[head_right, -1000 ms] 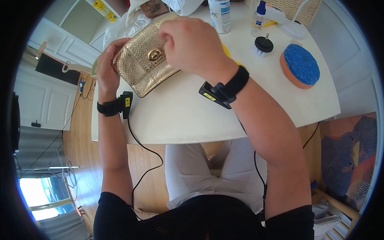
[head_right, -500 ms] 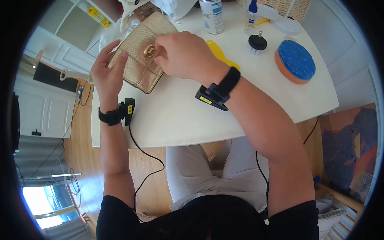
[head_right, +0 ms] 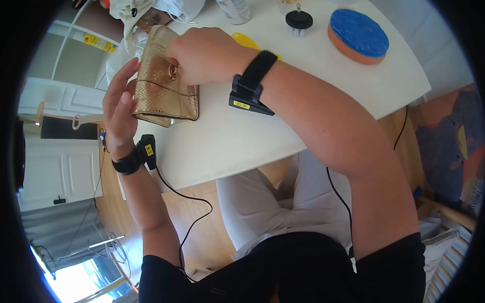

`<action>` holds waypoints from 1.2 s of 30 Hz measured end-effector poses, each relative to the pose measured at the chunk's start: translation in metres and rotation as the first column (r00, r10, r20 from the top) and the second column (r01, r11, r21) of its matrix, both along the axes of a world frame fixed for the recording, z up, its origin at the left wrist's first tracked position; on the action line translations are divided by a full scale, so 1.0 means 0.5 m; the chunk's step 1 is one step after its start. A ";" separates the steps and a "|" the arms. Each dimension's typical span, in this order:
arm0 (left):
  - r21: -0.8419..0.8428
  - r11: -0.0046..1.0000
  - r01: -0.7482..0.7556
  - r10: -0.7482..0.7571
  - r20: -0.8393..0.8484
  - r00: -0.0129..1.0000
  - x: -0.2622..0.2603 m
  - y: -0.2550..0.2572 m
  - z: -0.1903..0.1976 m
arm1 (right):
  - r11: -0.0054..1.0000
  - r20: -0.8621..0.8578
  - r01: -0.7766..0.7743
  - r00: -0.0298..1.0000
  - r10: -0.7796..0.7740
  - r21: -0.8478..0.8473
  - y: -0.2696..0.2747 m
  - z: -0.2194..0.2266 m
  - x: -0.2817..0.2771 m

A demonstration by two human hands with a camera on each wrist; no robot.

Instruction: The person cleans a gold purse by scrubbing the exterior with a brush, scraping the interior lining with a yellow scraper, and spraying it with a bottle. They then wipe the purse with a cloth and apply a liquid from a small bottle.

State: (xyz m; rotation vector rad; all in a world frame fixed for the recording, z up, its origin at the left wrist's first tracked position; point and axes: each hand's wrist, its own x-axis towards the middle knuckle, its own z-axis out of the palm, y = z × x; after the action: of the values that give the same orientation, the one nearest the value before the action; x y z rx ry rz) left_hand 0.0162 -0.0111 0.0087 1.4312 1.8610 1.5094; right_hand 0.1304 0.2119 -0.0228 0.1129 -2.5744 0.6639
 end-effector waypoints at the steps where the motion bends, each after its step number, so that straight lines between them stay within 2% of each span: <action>1: -0.011 1.000 0.009 -0.009 0.002 1.000 -0.007 0.000 -0.002 | 1.000 0.002 0.009 1.000 -0.009 -0.011 0.000 0.000 -0.001; 3: 0.011 0.999 -0.046 0.047 -0.088 0.995 -0.015 0.003 -0.013 | 1.000 0.018 -0.004 1.000 0.004 -0.010 0.000 0.000 0.000; 8: -0.070 0.996 -0.046 0.036 -0.127 0.991 -0.013 0.003 -0.016 | 1.000 0.014 -0.015 1.000 0.015 0.004 0.000 -0.008 -0.006; 10: 0.032 0.999 -0.039 0.041 -0.067 0.997 0.007 0.016 -0.012 | 1.000 0.006 -0.024 1.000 0.024 0.004 0.000 -0.012 -0.010; 13: 0.049 0.998 -0.027 0.030 -0.063 0.998 0.007 0.019 -0.013 | 0.998 0.043 -0.029 0.999 0.032 -0.064 -0.004 -0.016 -0.019; 15: 0.044 0.999 -0.015 0.018 -0.072 0.997 0.000 0.016 -0.017 | 0.953 0.225 0.024 0.973 0.047 -0.301 -0.008 -0.013 -0.030; 16: 0.037 0.999 -0.004 0.007 -0.079 0.997 -0.002 0.015 -0.017 | 0.953 0.225 0.025 0.973 0.046 -0.301 -0.011 -0.012 -0.033; 17: 0.037 0.999 -0.003 0.006 -0.079 0.997 -0.001 0.015 -0.019 | 0.794 0.340 0.119 0.933 0.116 -0.596 -0.013 -0.012 -0.035; 18: 0.043 0.999 -0.010 0.013 -0.070 0.997 0.003 0.017 -0.018 | 0.544 0.417 0.244 0.882 0.221 -0.803 -0.014 -0.013 -0.036; 19: 0.050 0.999 -0.018 0.021 -0.063 0.998 0.006 0.019 -0.018 | 0.545 0.417 0.243 0.882 0.220 -0.803 -0.011 -0.014 -0.037; 20: 0.051 0.998 -0.020 0.023 -0.064 0.998 0.005 0.019 -0.016 | 0.773 0.385 0.154 0.915 0.124 -0.615 -0.007 -0.013 -0.039; 21: 0.036 0.999 -0.033 0.036 -0.077 0.996 0.005 0.017 -0.014 | 0.930 0.322 0.078 0.946 0.045 -0.359 -0.008 -0.006 -0.036; 22: 0.020 0.999 -0.049 0.051 -0.090 0.995 0.005 0.014 -0.013 | 0.931 0.321 0.072 0.946 0.051 -0.358 -0.009 -0.001 -0.029; 24: 0.021 0.998 -0.053 0.055 -0.094 0.994 0.004 0.014 -0.011 | 0.974 0.226 0.067 0.974 -0.017 -0.216 -0.010 0.005 -0.008; 28: 0.001 0.999 -0.042 0.042 -0.144 0.989 -0.014 0.007 -0.015 | 0.995 0.124 0.024 0.992 -0.011 -0.100 -0.007 -0.006 -0.003; 30: 0.010 0.999 -0.040 0.040 -0.119 0.992 -0.007 0.008 -0.014 | 0.998 -0.005 0.027 1.000 -0.028 -0.054 -0.009 -0.008 -0.004; 33: 0.028 0.999 -0.027 0.029 -0.080 0.996 0.007 0.012 -0.013 | 1.000 0.042 0.023 0.999 -0.023 0.022 -0.008 0.000 -0.005; 36: 0.038 0.999 -0.004 0.006 -0.071 0.997 0.004 0.013 -0.014 | 0.999 0.073 0.038 0.997 -0.038 0.002 -0.009 -0.010 -0.011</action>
State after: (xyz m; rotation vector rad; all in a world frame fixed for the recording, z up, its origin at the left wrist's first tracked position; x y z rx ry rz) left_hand 0.0182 -0.0047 0.0018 1.5175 1.8879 1.5223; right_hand 0.1247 0.2072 -0.0281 0.0412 -2.6397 0.6641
